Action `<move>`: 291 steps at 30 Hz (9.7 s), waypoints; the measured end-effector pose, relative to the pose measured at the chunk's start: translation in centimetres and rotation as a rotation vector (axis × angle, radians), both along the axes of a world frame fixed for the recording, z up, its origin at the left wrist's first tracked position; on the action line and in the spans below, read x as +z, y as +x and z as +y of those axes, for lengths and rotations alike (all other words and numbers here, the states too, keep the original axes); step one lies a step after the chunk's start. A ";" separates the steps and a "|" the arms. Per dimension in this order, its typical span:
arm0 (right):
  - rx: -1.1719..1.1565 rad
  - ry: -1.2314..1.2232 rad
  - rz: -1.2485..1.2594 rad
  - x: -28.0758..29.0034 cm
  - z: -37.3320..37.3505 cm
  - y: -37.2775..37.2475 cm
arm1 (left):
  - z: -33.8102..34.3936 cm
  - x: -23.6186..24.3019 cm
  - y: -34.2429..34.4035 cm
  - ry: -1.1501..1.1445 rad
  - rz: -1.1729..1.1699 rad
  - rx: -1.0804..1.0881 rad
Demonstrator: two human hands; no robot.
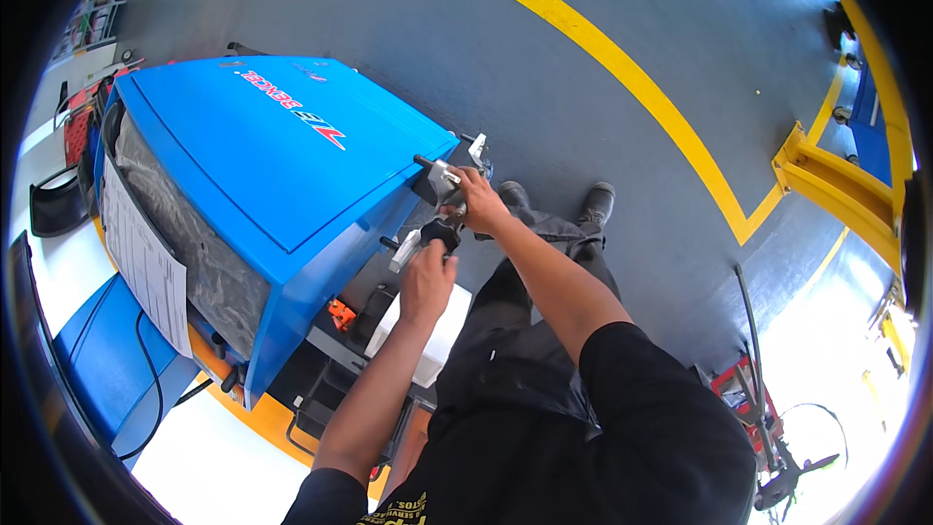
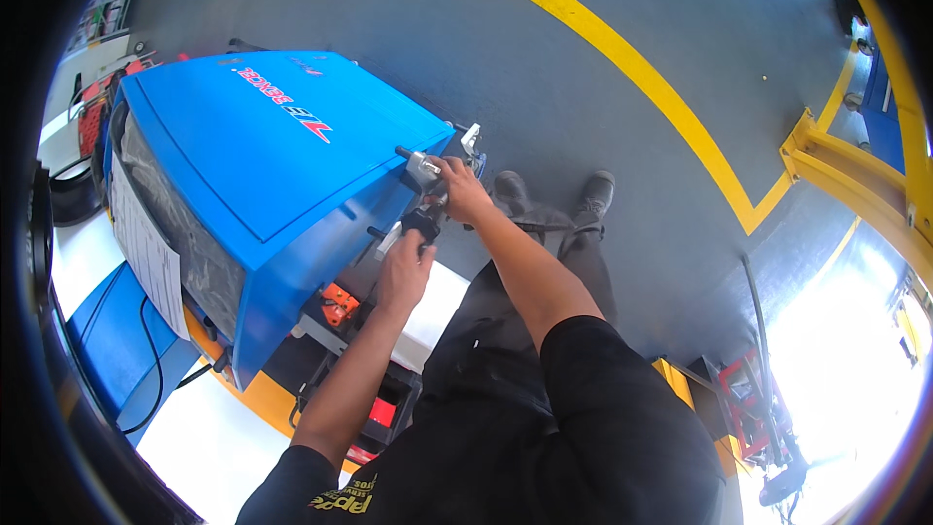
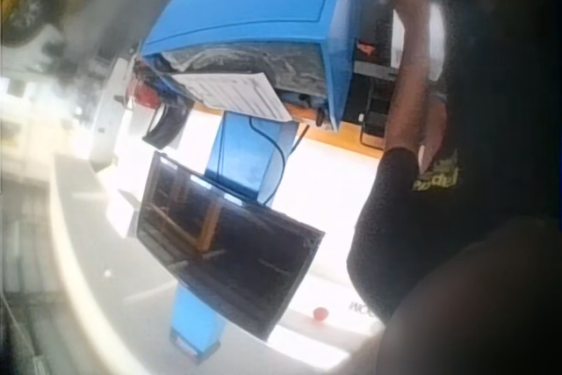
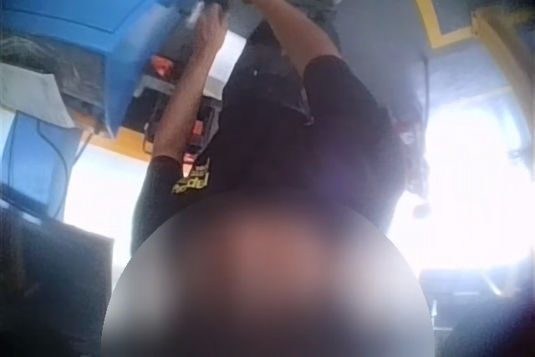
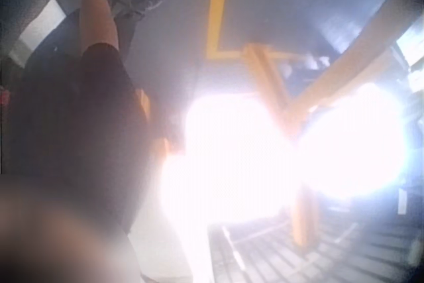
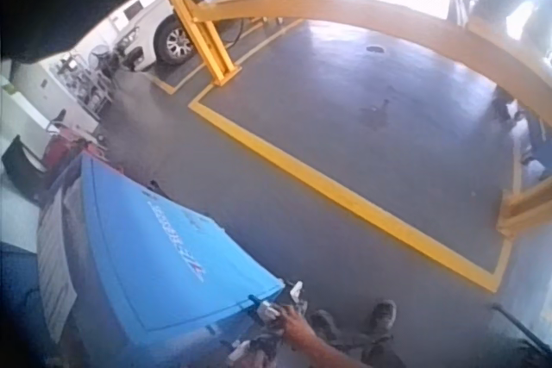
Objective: The person assembles a wheel alignment sensor by attaching components and a cable, then mounts the sensor onto a car wheel using clamps and tightening knobs. The person repeats the process on a second wheel.
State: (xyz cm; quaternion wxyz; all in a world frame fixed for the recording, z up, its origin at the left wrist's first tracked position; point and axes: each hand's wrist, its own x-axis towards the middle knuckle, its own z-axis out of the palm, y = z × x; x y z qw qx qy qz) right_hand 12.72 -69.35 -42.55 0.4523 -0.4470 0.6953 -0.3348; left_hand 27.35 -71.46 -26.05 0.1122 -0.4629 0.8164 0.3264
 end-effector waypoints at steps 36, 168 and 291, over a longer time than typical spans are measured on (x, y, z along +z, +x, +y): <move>0.096 0.090 -0.139 5.4 5.1 -1.8 | 3.4 7.4 -1.3 0.315 0.098 0.248; -0.412 -0.378 0.082 58.3 30.9 -2.7 | 13.1 7.9 -0.1 0.918 0.466 0.383; -0.920 -0.457 -0.024 57.4 58.0 -23.1 | 13.4 37.2 -20.0 -0.401 0.366 0.001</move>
